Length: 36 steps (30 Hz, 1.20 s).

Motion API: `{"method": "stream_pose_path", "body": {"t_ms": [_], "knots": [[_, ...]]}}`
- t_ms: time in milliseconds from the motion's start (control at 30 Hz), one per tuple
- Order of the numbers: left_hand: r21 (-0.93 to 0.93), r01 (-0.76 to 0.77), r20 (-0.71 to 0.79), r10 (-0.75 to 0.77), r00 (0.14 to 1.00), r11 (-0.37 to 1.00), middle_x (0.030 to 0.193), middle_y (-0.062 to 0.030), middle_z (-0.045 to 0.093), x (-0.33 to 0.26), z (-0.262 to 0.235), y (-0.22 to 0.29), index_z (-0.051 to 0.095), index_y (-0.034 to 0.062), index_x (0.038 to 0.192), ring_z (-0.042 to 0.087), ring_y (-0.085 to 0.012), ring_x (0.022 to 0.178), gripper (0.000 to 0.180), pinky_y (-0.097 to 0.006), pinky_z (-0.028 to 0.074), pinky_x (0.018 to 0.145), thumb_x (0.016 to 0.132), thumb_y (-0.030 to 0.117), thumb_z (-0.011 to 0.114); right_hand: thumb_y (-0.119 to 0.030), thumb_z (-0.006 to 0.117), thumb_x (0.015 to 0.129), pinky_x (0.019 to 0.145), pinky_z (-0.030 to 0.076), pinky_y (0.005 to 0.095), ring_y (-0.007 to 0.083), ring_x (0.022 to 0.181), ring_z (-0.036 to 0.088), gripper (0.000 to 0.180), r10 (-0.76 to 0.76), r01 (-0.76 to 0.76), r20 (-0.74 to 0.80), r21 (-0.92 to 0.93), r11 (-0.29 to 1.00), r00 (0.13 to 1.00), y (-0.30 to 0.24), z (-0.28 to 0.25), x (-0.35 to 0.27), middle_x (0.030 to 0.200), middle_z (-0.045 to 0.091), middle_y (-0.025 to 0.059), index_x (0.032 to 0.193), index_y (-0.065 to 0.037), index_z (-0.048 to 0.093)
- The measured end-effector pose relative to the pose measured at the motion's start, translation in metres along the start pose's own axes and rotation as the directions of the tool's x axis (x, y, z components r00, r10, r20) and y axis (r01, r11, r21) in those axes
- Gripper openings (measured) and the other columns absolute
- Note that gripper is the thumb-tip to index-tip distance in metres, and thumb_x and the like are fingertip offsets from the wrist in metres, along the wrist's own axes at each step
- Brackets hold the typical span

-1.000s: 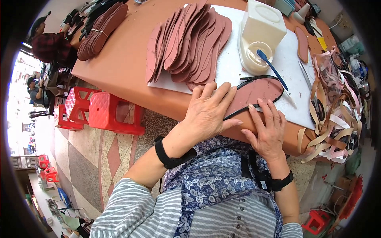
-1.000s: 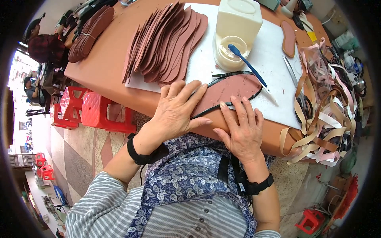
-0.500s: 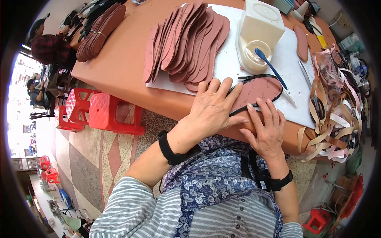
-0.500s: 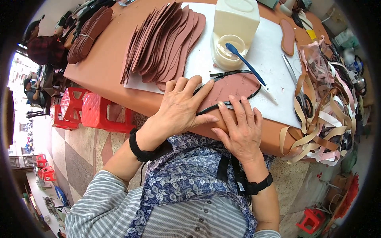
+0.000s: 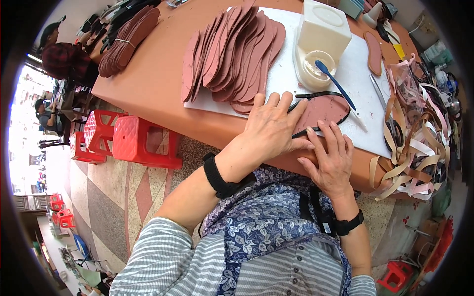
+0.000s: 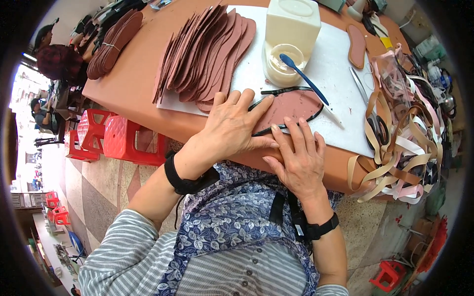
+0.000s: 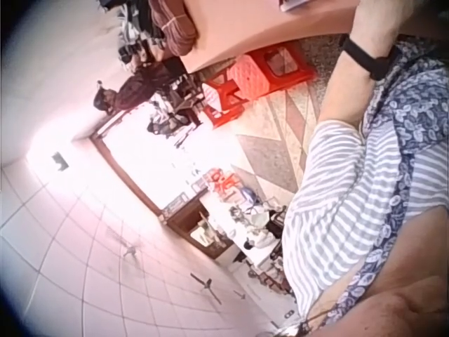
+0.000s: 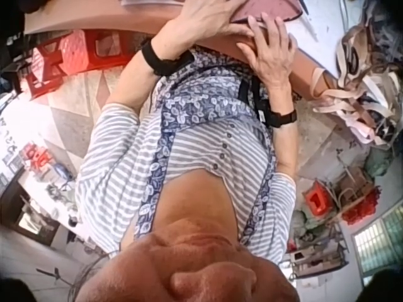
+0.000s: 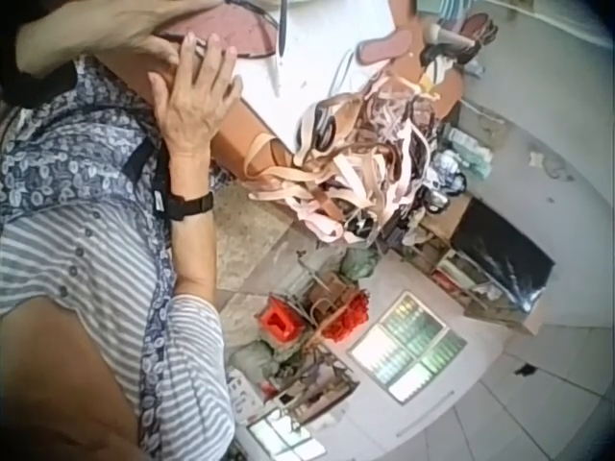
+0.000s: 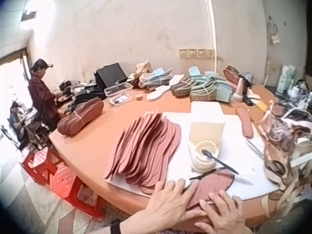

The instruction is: The recorder is manually applying a black trim/border to the edges of red shoe insoles and inspecting the placement.

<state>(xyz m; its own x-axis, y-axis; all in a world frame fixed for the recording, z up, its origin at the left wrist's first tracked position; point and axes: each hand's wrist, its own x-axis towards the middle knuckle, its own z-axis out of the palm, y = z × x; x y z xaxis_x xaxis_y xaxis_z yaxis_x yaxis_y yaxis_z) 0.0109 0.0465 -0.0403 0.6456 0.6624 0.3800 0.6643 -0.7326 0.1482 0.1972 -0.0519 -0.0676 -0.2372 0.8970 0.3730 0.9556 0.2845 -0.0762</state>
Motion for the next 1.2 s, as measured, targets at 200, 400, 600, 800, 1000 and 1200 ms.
{"method": "stream_pose_path", "body": {"t_ms": [200, 400, 600, 800, 1000, 1200], "knots": [[0.037, -0.036, 0.020, 0.035, 0.999, 0.999, 0.096, -0.0124, 0.054, 0.007, -0.002, -0.002, 0.059, 0.0129, 0.131, 0.056, -0.0270, 0.086, 0.083, -0.040, 0.035, 0.076, 0.075, 0.074, 0.058, -0.055, 0.063, 0.084, 0.110, 0.026, 0.0477, 0.0282, 0.136, 0.040, 0.061, -0.003, 0.003, -0.014, 0.000, 1.000, 1.000, 0.000, 0.001, 0.000, 0.144, 0.048, 0.0065, 0.135, -0.022, 0.059], [0.022, -0.021, 0.073, 0.019, 0.997, 1.000, 0.097, -0.0122, 0.055, 0.011, -0.006, -0.001, 0.060, 0.0120, 0.129, 0.057, -0.0270, 0.089, 0.081, -0.041, 0.036, 0.079, 0.072, 0.069, 0.064, -0.055, 0.064, 0.083, 0.110, 0.026, 0.0476, 0.0277, 0.137, 0.039, 0.061, -0.007, 0.007, -0.017, -0.011, 1.000, 1.000, 0.000, 0.002, -0.001, 0.145, 0.048, 0.0063, 0.135, -0.022, 0.059], [0.054, -0.038, 0.063, 0.034, 0.997, 0.998, 0.100, -0.0122, 0.053, 0.004, -0.003, 0.000, 0.057, 0.0117, 0.133, 0.054, -0.0266, 0.090, 0.081, -0.040, 0.035, 0.079, 0.077, 0.070, 0.059, -0.055, 0.065, 0.083, 0.110, 0.026, 0.0477, 0.0278, 0.137, 0.039, 0.062, -0.014, 0.013, -0.023, -0.013, 1.000, 1.000, 0.000, 0.002, -0.001, 0.144, 0.048, 0.0062, 0.134, -0.021, 0.059], [0.005, -0.056, 0.099, 0.055, 0.994, 0.998, 0.124, -0.0129, 0.050, -0.027, -0.016, -0.006, 0.053, 0.0039, 0.135, 0.049, -0.0288, 0.109, 0.080, -0.042, 0.035, 0.095, 0.080, 0.061, 0.062, -0.053, 0.066, 0.082, 0.108, 0.028, 0.0479, 0.0281, 0.136, 0.040, 0.063, -0.020, 0.020, -0.021, -0.019, 1.000, 1.000, 0.000, 0.000, 0.002, 0.143, 0.048, 0.0064, 0.135, -0.020, 0.059], [-0.055, 0.004, 0.148, 0.004, 0.989, 0.998, 0.143, -0.0135, 0.044, -0.068, -0.032, -0.015, 0.046, 0.0014, 0.140, 0.040, -0.0320, 0.132, 0.081, -0.045, 0.030, 0.107, 0.082, 0.053, 0.065, -0.052, 0.067, 0.082, 0.108, 0.029, 0.0484, 0.0288, 0.135, 0.040, 0.063, -0.020, 0.020, -0.013, -0.012, 1.000, 1.000, 0.001, 0.001, 0.000, 0.144, 0.048, 0.0066, 0.135, -0.019, 0.058], [-0.174, 0.105, 0.037, -0.100, 0.994, 0.979, 0.141, -0.0127, 0.049, -0.105, -0.030, -0.024, 0.050, 0.0025, 0.138, 0.044, -0.0335, 0.130, 0.070, -0.046, 0.034, 0.105, 0.080, 0.035, 0.074, -0.051, 0.066, 0.082, 0.109, 0.028, 0.0480, 0.0292, 0.138, 0.037, 0.062, -0.018, 0.018, 0.010, -0.026, 1.000, 1.000, 0.001, -0.001, 0.001, 0.145, 0.047, 0.0066, 0.135, -0.019, 0.059]]}}
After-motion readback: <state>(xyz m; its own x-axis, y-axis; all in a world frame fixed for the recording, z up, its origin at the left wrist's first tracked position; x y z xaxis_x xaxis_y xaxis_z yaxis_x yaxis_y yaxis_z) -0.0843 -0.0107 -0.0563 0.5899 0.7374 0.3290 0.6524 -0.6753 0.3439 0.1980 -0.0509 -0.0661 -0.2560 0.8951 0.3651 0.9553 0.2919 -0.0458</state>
